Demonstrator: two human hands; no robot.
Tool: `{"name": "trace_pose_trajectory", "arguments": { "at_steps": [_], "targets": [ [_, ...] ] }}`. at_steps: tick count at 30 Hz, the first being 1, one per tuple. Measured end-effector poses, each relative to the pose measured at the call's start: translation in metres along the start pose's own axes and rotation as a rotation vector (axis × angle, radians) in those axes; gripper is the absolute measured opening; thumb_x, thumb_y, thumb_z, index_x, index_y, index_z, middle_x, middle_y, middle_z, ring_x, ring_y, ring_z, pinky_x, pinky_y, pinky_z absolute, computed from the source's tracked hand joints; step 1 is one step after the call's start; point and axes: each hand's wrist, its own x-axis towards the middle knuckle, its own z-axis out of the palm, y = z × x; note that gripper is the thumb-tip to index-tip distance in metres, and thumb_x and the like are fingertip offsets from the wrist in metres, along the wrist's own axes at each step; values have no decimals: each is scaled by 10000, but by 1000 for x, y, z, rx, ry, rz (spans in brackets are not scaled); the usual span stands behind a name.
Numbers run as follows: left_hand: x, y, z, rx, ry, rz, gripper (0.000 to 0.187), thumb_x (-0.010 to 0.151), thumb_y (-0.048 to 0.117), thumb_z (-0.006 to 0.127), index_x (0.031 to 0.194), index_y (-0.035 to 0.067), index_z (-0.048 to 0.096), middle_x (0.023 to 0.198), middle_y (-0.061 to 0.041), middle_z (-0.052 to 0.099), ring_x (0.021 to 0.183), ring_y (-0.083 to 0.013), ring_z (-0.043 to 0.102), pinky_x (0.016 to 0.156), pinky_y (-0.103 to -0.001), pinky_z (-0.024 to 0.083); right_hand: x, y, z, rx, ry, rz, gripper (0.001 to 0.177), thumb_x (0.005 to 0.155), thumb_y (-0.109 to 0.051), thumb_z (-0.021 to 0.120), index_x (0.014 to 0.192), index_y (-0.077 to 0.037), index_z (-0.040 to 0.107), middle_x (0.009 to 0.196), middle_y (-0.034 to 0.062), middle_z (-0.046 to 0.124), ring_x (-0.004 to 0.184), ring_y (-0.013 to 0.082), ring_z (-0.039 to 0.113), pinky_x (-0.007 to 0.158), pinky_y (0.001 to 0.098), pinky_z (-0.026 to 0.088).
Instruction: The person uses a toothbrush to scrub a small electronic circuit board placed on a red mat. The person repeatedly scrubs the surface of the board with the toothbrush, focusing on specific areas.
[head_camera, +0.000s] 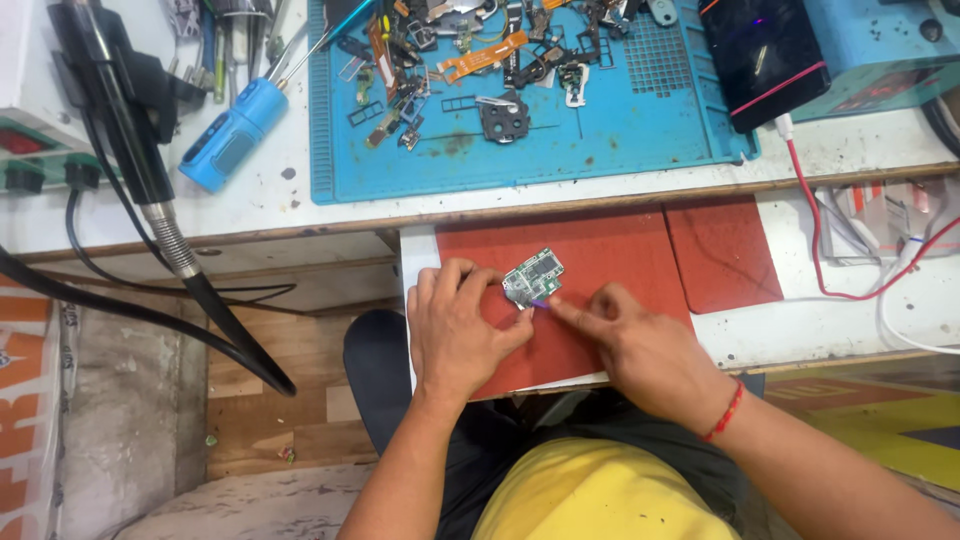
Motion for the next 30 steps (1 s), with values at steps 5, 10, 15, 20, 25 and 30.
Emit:
{"name": "trace_pose_trajectory", "arguments": {
  "at_steps": [5, 10, 15, 20, 25, 30],
  "targets": [
    [2, 0, 0, 2, -28, -4, 416, 609, 370, 893, 939, 158, 754, 1014, -10, 613, 947, -265, 540, 829, -427, 416, 1, 3, 7, 31, 99, -54, 661, 803, -16, 585, 1430, -222, 596, 1077, 138, 614, 761, 358, 685, 624, 459, 565],
    [0, 3, 2, 4, -36, -47, 445, 588, 367, 898, 948, 153, 748, 1004, -16, 611, 947, -264, 542, 856, -434, 418, 8, 6, 3, 17, 121, 28, 576, 898, -70, 578, 1453, -226, 585, 1087, 135, 609, 768, 359, 682, 636, 457, 558],
    [4, 2, -1, -30, -55, -56, 473, 614, 356, 895, 1003, 147, 722, 1016, 3, 632, 955, -254, 552, 857, -425, 423, 9, 1, 0, -2, 95, 20, 552, 886, -87, 576, 1420, -227, 589, 1092, 134, 613, 787, 376, 676, 639, 461, 551],
    [5, 0, -4, -62, -38, -37, 491, 616, 358, 901, 1011, 138, 709, 1017, -3, 634, 957, -260, 553, 848, -425, 413, -7, -7, -3, -45, -5, 23, 791, 776, 14, 525, 1529, -225, 499, 1100, 152, 596, 798, 381, 690, 671, 482, 561],
    [7, 1, -4, -59, -43, -40, 481, 612, 334, 891, 1018, 149, 710, 1018, 15, 646, 966, -249, 561, 868, -421, 417, 20, -18, 12, -69, -23, 26, 735, 825, 6, 514, 1512, -257, 497, 1164, 150, 586, 768, 384, 685, 681, 483, 559],
    [6, 1, -4, -43, -23, -50, 485, 613, 359, 899, 1010, 149, 715, 1004, 1, 637, 953, -266, 550, 861, -433, 417, 4, 0, 1, 15, 153, 45, 675, 842, -13, 511, 1476, -243, 544, 1038, 117, 610, 773, 347, 696, 656, 451, 568]
  ]
}}
